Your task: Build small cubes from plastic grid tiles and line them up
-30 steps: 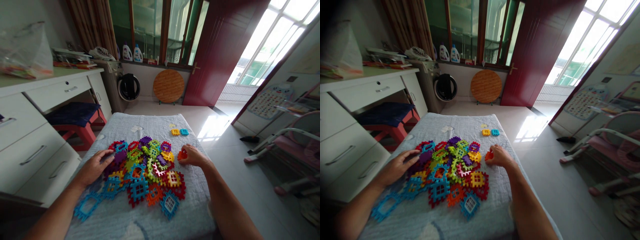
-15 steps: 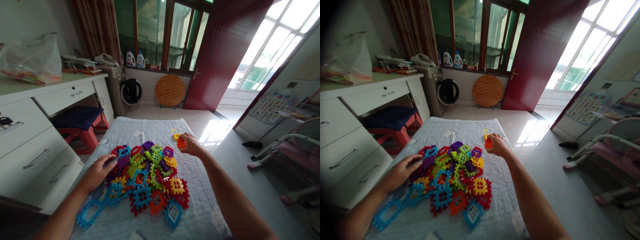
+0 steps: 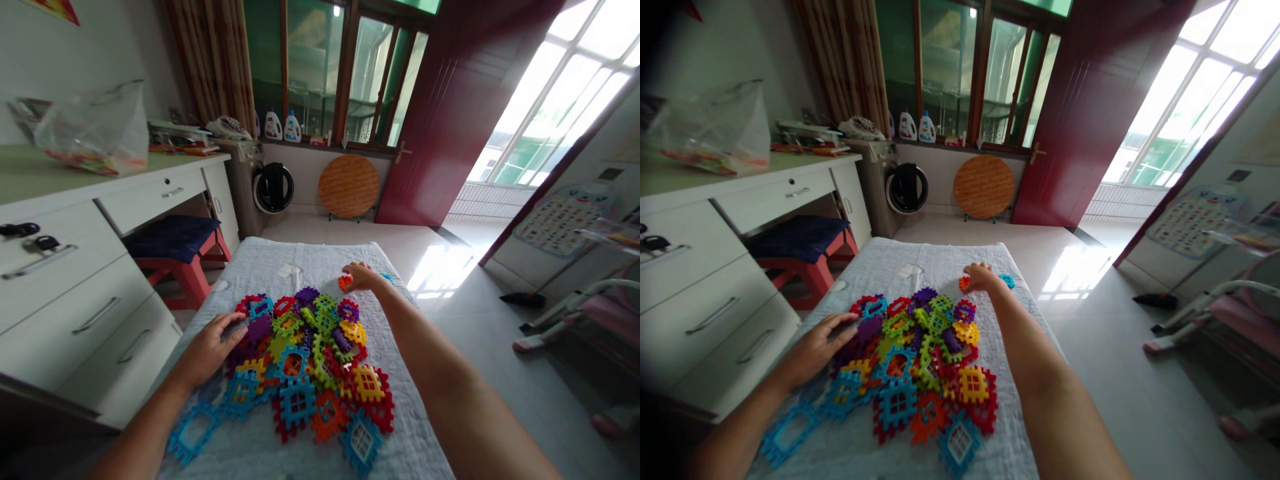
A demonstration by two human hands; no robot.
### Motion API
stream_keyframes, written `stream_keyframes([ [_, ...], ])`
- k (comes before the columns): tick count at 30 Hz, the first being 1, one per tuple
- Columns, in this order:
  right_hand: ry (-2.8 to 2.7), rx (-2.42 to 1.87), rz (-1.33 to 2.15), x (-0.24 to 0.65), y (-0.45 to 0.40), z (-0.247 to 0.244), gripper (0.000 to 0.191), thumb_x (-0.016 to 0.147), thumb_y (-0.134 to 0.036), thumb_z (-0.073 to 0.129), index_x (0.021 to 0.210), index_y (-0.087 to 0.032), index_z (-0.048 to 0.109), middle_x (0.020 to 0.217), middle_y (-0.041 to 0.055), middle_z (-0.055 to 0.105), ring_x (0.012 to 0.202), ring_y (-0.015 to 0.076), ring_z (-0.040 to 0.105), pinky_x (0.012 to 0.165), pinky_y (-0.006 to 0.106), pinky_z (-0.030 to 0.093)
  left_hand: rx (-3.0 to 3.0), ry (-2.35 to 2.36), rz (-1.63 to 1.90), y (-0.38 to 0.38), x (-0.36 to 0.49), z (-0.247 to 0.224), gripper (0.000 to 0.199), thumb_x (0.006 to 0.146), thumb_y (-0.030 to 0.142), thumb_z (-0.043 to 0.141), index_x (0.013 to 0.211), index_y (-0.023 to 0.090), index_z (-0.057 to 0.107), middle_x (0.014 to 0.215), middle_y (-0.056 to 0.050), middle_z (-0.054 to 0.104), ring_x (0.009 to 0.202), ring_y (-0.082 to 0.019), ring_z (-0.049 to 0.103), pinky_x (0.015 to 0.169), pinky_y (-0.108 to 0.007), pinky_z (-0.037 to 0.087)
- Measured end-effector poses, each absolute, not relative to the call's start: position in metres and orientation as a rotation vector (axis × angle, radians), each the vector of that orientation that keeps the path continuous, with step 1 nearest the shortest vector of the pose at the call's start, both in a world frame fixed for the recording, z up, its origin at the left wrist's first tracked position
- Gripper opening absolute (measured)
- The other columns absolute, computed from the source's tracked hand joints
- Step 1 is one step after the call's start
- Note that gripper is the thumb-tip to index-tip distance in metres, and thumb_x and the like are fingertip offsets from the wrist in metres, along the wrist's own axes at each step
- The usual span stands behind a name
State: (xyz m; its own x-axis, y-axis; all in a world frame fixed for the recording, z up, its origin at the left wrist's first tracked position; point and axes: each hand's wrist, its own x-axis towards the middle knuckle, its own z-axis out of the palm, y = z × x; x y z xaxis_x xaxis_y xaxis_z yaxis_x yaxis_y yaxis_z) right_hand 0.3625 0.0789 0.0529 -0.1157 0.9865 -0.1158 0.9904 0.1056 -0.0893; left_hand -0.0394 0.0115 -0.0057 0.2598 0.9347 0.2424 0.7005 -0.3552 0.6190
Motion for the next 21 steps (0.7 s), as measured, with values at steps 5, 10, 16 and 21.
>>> stream_keyframes([
  [5, 2.368, 2.111, -0.224, 0.384, 0.084, 0.066, 0.056, 0.072, -0.032, 0.067, 0.126, -0.022, 0.053, 0.127, 0.0084, 0.055, 0.108, 0.0261, 0.050, 0.086, 0.033, 0.040, 2.155, 1.481, 0.826, 0.011, -0.040, -0.006, 0.048, 0.080, 0.058, 0.050, 0.109, 0.023, 0.064, 0.116, -0.005, 0.065, 0.110, -0.024, 0.059, 0.099, -0.036, 0.045],
  [10, 2.336, 2.048, -0.250, 0.376, 0.083, 0.059, 0.061, 0.063, -0.035, 0.074, 0.120, -0.023, 0.059, 0.122, 0.0081, 0.058, 0.109, 0.0293, 0.049, 0.084, 0.035, 0.041, 2.148, 1.490, 0.817, 0.011, -0.038, -0.004, 0.048, 0.080, 0.058, 0.050, 0.109, 0.023, 0.063, 0.116, -0.005, 0.065, 0.111, -0.024, 0.059, 0.099, -0.036, 0.045],
  [16, 2.290, 2.026, -0.207, 0.359, 0.081, 0.051, 0.057, 0.057, -0.040, 0.078, 0.110, -0.021, 0.065, 0.118, 0.0112, 0.058, 0.109, 0.0336, 0.048, 0.084, 0.039, 0.040, 2.157, 1.499, 0.807, 0.011, -0.039, -0.003, 0.048, 0.080, 0.058, 0.049, 0.109, 0.022, 0.063, 0.116, -0.005, 0.065, 0.111, -0.024, 0.059, 0.100, -0.035, 0.045],
  [21, 2.261, 2.086, -0.177, 0.360, 0.085, 0.053, 0.056, 0.058, -0.038, 0.077, 0.110, -0.018, 0.065, 0.117, 0.0133, 0.059, 0.107, 0.0342, 0.049, 0.084, 0.039, 0.041, 2.159, 1.501, 0.799, 0.010, -0.039, -0.003, 0.048, 0.079, 0.059, 0.049, 0.109, 0.023, 0.063, 0.116, -0.004, 0.065, 0.111, -0.023, 0.059, 0.100, -0.034, 0.045],
])
